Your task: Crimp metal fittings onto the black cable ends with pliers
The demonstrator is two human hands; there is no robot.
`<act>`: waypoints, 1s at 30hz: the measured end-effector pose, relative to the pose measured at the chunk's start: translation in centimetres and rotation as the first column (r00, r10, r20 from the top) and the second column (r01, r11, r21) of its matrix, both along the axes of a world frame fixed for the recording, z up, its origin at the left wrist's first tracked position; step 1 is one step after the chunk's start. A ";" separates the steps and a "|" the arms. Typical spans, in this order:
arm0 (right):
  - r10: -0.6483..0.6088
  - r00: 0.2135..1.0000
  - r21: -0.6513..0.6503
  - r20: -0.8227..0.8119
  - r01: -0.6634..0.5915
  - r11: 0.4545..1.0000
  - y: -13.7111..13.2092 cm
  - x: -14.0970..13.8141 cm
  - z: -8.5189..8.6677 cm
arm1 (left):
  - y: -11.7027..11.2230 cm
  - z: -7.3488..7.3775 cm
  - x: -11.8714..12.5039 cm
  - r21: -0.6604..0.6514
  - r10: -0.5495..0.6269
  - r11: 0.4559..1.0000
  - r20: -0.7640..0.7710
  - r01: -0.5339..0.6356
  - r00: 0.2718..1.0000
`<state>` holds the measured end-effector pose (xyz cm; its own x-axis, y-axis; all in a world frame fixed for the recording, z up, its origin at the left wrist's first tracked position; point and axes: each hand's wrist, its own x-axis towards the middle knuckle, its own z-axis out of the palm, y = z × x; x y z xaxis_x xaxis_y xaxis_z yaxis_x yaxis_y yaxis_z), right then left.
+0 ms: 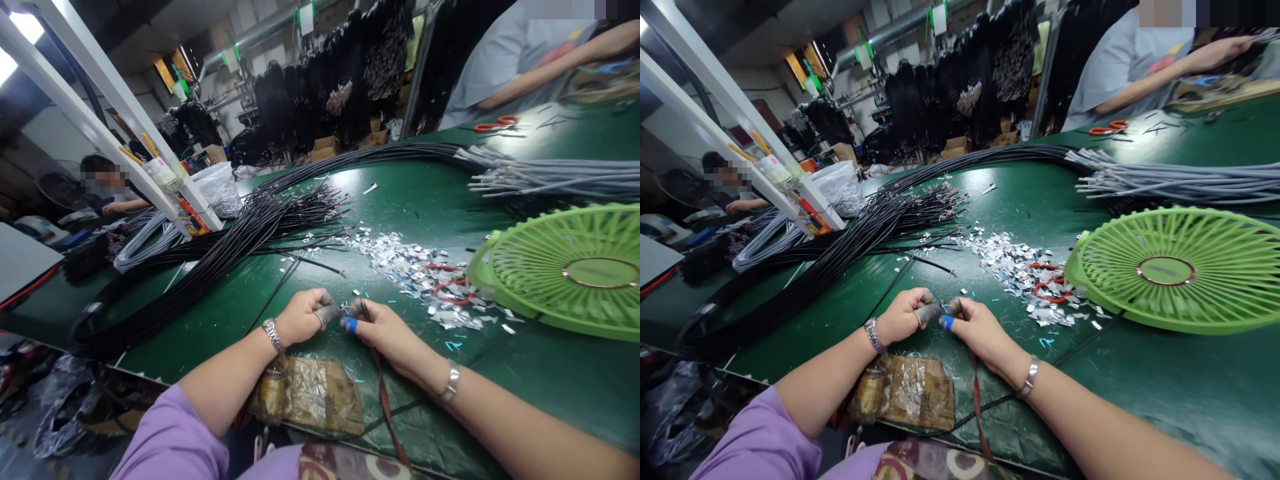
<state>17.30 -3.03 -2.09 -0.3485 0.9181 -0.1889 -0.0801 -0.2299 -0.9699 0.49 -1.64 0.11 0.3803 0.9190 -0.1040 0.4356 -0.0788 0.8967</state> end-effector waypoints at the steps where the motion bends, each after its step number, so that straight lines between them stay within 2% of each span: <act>1: 0.011 0.999 0.069 0.051 -0.015 0.997 0.0 0.0 0.0 | -0.1 0.0 0.1 0.003 0.009 1.000 -0.006 -0.009 1.000; 3: 0.020 0.992 0.173 0.127 -0.041 0.984 0.1 0.1 0.1 | -0.2 0.1 0.2 0.006 0.016 1.000 -0.008 -0.016 1.000; 6: -0.023 0.990 0.194 0.143 -0.006 0.981 0.2 0.3 0.2 | -0.2 0.1 0.1 0.025 -0.005 1.000 -0.004 0.006 1.000; 9: -0.063 0.995 0.100 0.073 0.055 0.993 0.3 0.3 0.3 | -0.1 0.0 -0.2 0.093 -0.034 0.995 -0.039 0.038 0.999; 12: -0.070 0.996 -0.068 -0.050 0.067 0.995 0.3 0.2 0.2 | -0.1 0.1 -0.3 0.126 -0.053 0.990 -0.070 0.062 0.996; 14: -0.036 0.990 -0.153 -0.138 0.015 0.988 0.3 0.2 0.1 | -0.1 0.2 -0.3 0.049 -0.067 0.996 -0.049 0.069 0.997; 16: 0.019 0.984 -0.172 -0.177 -0.050 0.984 0.5 0.3 0.0 | 0.0 0.2 -0.2 -0.058 -0.075 0.996 -0.019 0.073 0.997; 18: 0.054 0.993 -0.108 -0.106 -0.065 0.992 0.6 0.5 0.1 | -0.1 0.2 -0.1 -0.110 -0.070 0.992 -0.020 0.068 0.997; 20: 0.032 0.994 0.087 0.105 -0.042 0.995 0.8 0.8 0.2 | -0.1 0.1 0.1 -0.116 -0.059 0.992 -0.051 0.053 0.997; 21: -0.019 0.972 0.226 0.235 -0.035 0.974 0.8 0.9 0.4 | -0.2 0.0 0.2 -0.133 -0.056 0.990 -0.064 0.047 0.996; 23: -0.185 0.882 0.488 0.433 -0.056 0.871 0.7 1.3 0.6 | -0.3 0.0 0.4 -0.211 -0.051 0.977 -0.048 0.040 0.998; 25: -0.327 0.807 0.634 0.492 -0.075 0.769 0.7 1.5 0.8 | -0.4 0.3 0.5 -0.315 -0.027 0.948 0.038 0.038 0.999; 26: -0.353 0.798 0.660 0.489 -0.073 0.748 0.6 1.5 0.8 | -0.4 0.4 0.5 -0.358 -0.011 0.933 0.089 0.042 0.996; 27: -0.341 0.812 0.656 0.473 -0.067 0.752 0.6 1.5 0.8 | -0.4 0.6 0.5 -0.387 0.006 0.921 0.137 0.048 0.991; 28: -0.295 0.847 0.625 0.443 -0.055 0.778 0.7 1.5 0.7 | -0.3 0.7 0.4 -0.405 0.019 0.913 0.176 0.055 0.984; 30: -0.147 0.935 0.489 0.322 -0.032 0.872 0.8 1.3 0.5 | -0.3 0.8 0.3 -0.414 0.029 0.908 0.220 0.067 0.975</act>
<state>18.60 -2.21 -1.64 -0.2883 0.9397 0.1839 0.2745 0.2651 -0.9243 0.81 -1.91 0.89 0.4540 0.8018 -0.3885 0.2301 0.3158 0.9205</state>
